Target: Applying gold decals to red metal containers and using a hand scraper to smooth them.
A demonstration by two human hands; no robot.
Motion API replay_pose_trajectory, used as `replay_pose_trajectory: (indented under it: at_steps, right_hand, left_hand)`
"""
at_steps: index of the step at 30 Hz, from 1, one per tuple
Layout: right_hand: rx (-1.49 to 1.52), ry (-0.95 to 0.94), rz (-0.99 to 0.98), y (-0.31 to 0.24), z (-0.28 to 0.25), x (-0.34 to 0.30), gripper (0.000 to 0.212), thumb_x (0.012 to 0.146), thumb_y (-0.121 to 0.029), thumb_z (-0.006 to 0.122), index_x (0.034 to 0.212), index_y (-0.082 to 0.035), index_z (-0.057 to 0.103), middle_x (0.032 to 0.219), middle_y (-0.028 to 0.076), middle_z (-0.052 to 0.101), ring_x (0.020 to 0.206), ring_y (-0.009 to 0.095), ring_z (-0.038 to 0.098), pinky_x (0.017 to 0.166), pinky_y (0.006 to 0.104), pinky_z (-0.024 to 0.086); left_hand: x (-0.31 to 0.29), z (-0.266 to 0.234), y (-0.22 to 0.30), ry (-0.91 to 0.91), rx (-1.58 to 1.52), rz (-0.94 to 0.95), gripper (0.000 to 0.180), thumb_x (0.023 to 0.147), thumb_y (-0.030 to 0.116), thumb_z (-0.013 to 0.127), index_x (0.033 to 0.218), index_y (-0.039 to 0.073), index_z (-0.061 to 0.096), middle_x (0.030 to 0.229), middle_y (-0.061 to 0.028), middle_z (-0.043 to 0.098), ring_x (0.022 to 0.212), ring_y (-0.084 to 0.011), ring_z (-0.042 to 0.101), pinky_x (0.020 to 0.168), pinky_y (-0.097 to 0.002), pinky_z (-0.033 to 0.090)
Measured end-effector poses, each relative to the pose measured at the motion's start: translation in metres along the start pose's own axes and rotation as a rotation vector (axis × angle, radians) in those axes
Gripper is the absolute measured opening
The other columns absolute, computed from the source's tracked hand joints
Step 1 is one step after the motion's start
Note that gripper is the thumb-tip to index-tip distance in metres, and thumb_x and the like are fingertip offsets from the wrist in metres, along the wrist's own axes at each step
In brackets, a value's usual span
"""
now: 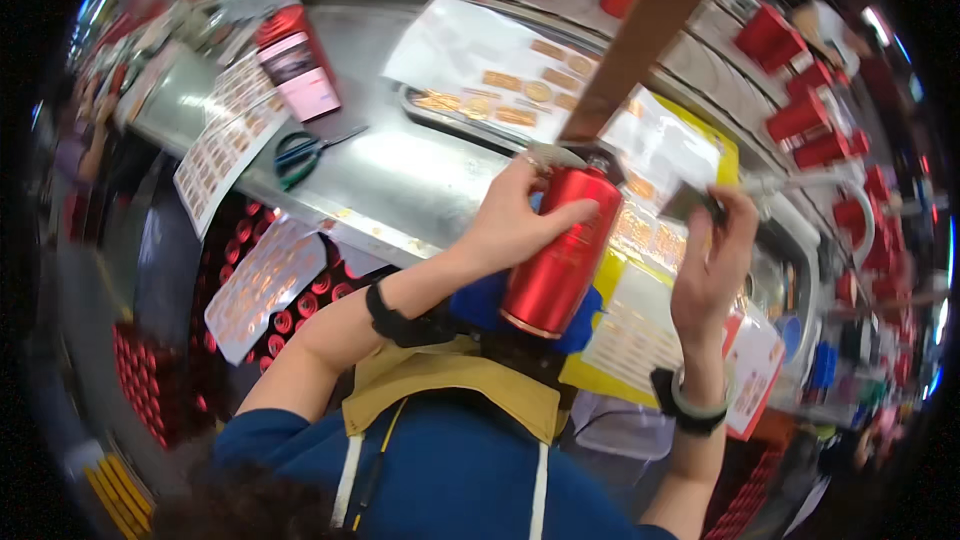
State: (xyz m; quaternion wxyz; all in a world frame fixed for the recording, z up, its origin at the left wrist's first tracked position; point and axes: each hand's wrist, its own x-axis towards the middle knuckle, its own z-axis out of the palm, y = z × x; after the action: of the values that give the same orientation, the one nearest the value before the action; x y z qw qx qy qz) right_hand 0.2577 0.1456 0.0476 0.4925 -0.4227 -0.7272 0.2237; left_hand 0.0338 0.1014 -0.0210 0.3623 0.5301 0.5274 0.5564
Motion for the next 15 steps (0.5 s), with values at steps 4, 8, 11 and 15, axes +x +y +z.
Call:
replay_pose_trajectory:
  at_steps: [4, 8, 11, 15]
  right_hand:
    - [0.113, -0.265, 0.344, -0.035, -0.012, -0.068, 0.071, 0.084, -0.017, 0.081, 0.143, 0.0, 0.046, 0.12, 0.012, 0.054, 0.103, 0.02, 0.055, 0.095, 0.0328, 0.044]
    - [-0.363, -0.447, 0.144, -0.063, 0.028, -0.121, 0.131, 0.061, -0.025, 0.099, 0.163, 0.002, 0.021, 0.131, 0.019, 0.055, 0.106, 0.028, 0.056, 0.095, 0.0383, 0.045]
    - [-0.187, -0.455, 0.427, -0.079, 0.046, -0.111, 0.126, 0.064, -0.014, 0.096, 0.163, -0.001, 0.02, 0.136, 0.019, 0.059, 0.116, 0.028, 0.063, 0.096, 0.0362, 0.051]
    - [0.282, -0.463, 0.405, -0.063, 0.015, -0.117, 0.12, 0.066, -0.008, 0.095, 0.163, -0.002, 0.023, 0.142, 0.022, 0.057, 0.126, 0.03, 0.062, 0.098, 0.0391, 0.055]
  left_hand:
    - [0.008, 0.006, 0.003, 0.132, -0.007, 0.105, 0.029, 0.088, 0.023, 0.081, 0.104, 0.002, 0.07, 0.103, -0.013, 0.07, 0.098, -0.0226, 0.069, 0.09, -0.0347, 0.054]
    - [0.022, 0.015, 0.0, 0.127, -0.102, 0.034, 0.029, 0.092, 0.027, 0.077, 0.092, -0.001, 0.072, 0.094, -0.0144, 0.07, 0.085, -0.0222, 0.069, 0.081, -0.0356, 0.055]
    - [0.024, 0.014, -0.011, 0.139, -0.163, -0.049, 0.035, 0.096, 0.032, 0.071, 0.097, -0.003, 0.069, 0.09, -0.0165, 0.069, 0.082, -0.0251, 0.067, 0.08, -0.0372, 0.054]
    - [0.004, -0.019, 0.017, 0.088, -0.144, -0.077, 0.029, 0.096, 0.028, 0.072, 0.1, -0.001, 0.07, 0.089, -0.0118, 0.071, 0.08, -0.0183, 0.066, 0.075, -0.0342, 0.053]
